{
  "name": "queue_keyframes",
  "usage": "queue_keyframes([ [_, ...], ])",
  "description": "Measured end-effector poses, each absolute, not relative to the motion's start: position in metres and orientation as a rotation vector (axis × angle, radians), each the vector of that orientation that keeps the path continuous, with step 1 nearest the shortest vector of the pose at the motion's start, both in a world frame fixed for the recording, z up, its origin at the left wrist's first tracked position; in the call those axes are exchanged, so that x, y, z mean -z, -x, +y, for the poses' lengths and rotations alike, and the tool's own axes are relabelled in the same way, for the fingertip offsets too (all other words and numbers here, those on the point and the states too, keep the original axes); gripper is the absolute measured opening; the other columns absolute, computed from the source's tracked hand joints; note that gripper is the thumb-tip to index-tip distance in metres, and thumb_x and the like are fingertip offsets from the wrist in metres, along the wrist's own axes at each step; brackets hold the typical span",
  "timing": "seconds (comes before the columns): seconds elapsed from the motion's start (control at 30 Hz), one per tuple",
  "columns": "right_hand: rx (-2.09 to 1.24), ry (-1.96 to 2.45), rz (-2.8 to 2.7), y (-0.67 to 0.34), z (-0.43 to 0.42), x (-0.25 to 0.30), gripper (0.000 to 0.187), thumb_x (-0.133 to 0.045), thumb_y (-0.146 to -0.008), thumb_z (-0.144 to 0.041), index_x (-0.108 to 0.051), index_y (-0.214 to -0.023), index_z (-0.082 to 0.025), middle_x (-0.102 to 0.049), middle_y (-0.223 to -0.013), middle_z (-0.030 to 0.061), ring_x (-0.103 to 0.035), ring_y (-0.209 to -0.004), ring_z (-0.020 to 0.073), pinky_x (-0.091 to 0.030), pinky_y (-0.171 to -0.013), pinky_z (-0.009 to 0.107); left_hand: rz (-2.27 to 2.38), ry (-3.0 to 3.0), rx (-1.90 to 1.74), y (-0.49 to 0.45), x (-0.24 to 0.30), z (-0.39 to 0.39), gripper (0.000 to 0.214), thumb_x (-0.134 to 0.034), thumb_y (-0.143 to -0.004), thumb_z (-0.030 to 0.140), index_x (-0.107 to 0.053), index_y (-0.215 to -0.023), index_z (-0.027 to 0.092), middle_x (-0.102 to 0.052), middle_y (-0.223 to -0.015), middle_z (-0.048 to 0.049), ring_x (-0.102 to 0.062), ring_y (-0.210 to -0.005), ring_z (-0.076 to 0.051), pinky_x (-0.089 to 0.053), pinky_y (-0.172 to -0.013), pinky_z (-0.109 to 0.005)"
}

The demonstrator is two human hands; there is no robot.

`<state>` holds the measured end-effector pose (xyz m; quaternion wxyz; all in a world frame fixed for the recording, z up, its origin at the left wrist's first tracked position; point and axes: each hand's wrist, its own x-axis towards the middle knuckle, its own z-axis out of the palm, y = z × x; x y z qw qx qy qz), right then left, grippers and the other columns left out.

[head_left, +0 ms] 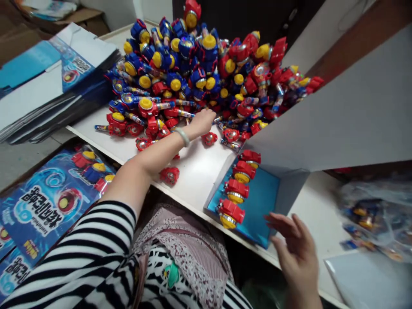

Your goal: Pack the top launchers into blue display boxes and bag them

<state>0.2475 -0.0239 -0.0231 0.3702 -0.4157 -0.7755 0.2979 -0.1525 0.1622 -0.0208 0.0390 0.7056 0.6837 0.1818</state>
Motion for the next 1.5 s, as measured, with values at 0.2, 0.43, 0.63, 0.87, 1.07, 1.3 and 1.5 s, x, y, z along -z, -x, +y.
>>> queue_keyframes([
  [0.2, -0.47, 1.149, -2.205, -0.236, -0.01, 0.016, 0.026, -0.06, -0.093, -0.032, -0.068, -0.118, -0.034, -0.078, -0.097, 0.0058, -0.077, -0.083, 0.0264, -0.066, -0.07, 0.039, 2.067, -2.492, -0.071, 0.164, 0.051, 0.255, 0.043, -0.046, -0.087, 0.004, -0.066, -0.125, 0.006, -0.059, -0.134, -0.0249, -0.047, -0.131, -0.037, -0.03, -0.112, -0.058],
  [0.43, -0.507, 1.01, -2.236, -0.222, 0.015, 0.008, 0.02, -0.06, -0.092, -0.026, -0.069, -0.108, -0.033, -0.079, -0.092, 0.0015, -0.078, -0.08, 0.022, -0.065, -0.072, 0.031, 1.763, -2.7, 0.035, 0.183, 0.057, 0.234, 0.031, -0.05, -0.089, 0.007, -0.076, -0.103, 0.014, -0.069, -0.111, -0.0195, -0.055, -0.112, -0.03, -0.035, -0.101, -0.044],
  [0.63, -0.668, 0.802, -2.231, -0.19, 0.044, -0.018, 0.023, -0.061, -0.092, -0.022, -0.073, -0.109, -0.031, -0.079, -0.094, 0.0033, -0.077, -0.082, 0.0201, -0.064, -0.074, 0.029, 1.384, -2.932, 0.059, 0.185, 0.061, 0.162, 0.024, -0.05, -0.096, 0.018, -0.074, -0.1, 0.019, -0.069, -0.103, -0.015, -0.056, -0.103, -0.026, -0.037, -0.097, -0.04],
  [0.87, -0.777, 0.7, -2.217, -0.143, 0.065, -0.044, 0.017, -0.062, -0.095, -0.032, -0.074, -0.105, -0.026, -0.077, -0.095, 0.0057, -0.074, -0.091, 0.0205, -0.062, -0.085, 0.035, 1.171, -3.051, -0.396, 0.184, 0.051, 0.083, 0.035, -0.047, -0.094, 0.006, -0.069, -0.118, 0.021, -0.068, -0.11, -0.0142, -0.058, -0.106, -0.023, -0.041, -0.107, -0.041],
  [1.07, -0.753, 0.582, -2.288, -0.125, 0.073, -0.054, 0.018, -0.058, -0.097, -0.031, -0.072, -0.106, -0.025, -0.075, -0.093, 0.0044, -0.072, -0.085, 0.0175, -0.06, -0.079, 0.031, 1.014, -2.962, -0.328, 0.18, 0.049, 0.046, 0.026, -0.062, -0.082, 0.008, -0.074, -0.103, 0.018, -0.068, -0.121, -0.0161, -0.06, -0.111, -0.027, -0.045, -0.107, -0.045],
  [1.3, -0.413, 0.894, -2.692, -0.064, 0.122, -0.057, 0.024, -0.055, -0.097, -0.026, -0.072, -0.113, -0.019, -0.074, -0.112, 0.0108, -0.071, -0.102, 0.0242, -0.057, -0.087, 0.035, 1.766, -2.649, -0.429, 0.211, -0.002, 0.116, 0.035, -0.045, -0.088, 0.008, -0.072, -0.109, 0.013, -0.069, -0.105, -0.0166, -0.062, -0.106, -0.028, -0.048, -0.095, -0.044],
  [1.5, -0.077, 1.447, -3.122, 0.032, 0.168, -0.033, 0.038, -0.058, -0.091, -0.014, -0.064, -0.128, -0.006, -0.065, -0.13, 0.0278, -0.065, -0.122, 0.0376, -0.055, -0.096, 0.046, 2.315, -2.351, -0.246, 0.247, -0.018, 0.192, 0.058, -0.055, -0.079, 0.006, -0.06, -0.136, 0.015, -0.037, -0.156, -0.0215, -0.03, -0.146, -0.042, -0.027, -0.116, -0.065],
])
